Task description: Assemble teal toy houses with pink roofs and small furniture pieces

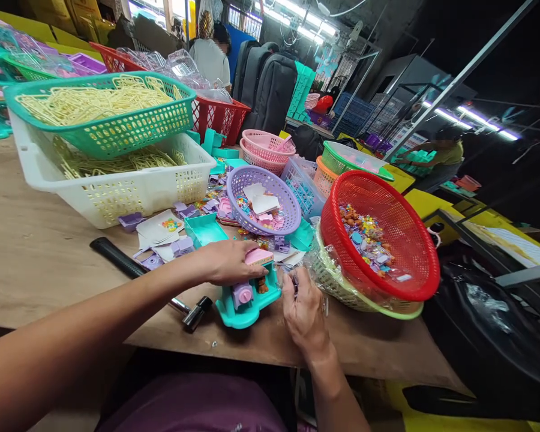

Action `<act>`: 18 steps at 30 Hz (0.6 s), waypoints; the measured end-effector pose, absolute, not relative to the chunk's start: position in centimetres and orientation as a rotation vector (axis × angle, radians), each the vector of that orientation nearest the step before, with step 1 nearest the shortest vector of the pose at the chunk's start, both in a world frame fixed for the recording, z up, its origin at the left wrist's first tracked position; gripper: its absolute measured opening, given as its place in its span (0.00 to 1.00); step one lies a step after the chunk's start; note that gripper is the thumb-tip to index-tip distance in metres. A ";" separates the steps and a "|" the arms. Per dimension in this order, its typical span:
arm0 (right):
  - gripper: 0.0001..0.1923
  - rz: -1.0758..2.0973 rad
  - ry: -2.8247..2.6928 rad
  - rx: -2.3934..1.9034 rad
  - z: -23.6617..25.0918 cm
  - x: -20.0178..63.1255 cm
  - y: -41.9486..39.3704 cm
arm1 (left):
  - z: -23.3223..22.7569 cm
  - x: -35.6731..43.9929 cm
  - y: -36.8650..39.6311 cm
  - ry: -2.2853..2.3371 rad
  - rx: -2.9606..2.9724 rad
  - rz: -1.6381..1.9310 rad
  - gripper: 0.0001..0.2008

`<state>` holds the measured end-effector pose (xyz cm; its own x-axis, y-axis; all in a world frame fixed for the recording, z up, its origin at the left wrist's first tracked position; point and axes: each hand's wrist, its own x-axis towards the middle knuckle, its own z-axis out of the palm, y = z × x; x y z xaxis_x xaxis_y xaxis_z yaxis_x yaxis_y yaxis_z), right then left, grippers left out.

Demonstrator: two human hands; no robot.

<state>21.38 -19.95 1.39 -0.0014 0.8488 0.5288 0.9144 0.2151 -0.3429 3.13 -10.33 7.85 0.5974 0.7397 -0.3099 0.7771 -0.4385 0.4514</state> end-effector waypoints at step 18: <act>0.10 -0.259 -1.958 -1.685 1.5 20.8 -18.9 | 7.1 3.1 -10.8 1.139 2.240 0.039 0.23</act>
<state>20.83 -18.90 1.49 -0.0731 0.8562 0.5114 0.9598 0.1997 -0.1972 3.09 -10.78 7.12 0.6278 0.7401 -0.2410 0.7216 -0.4375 0.5365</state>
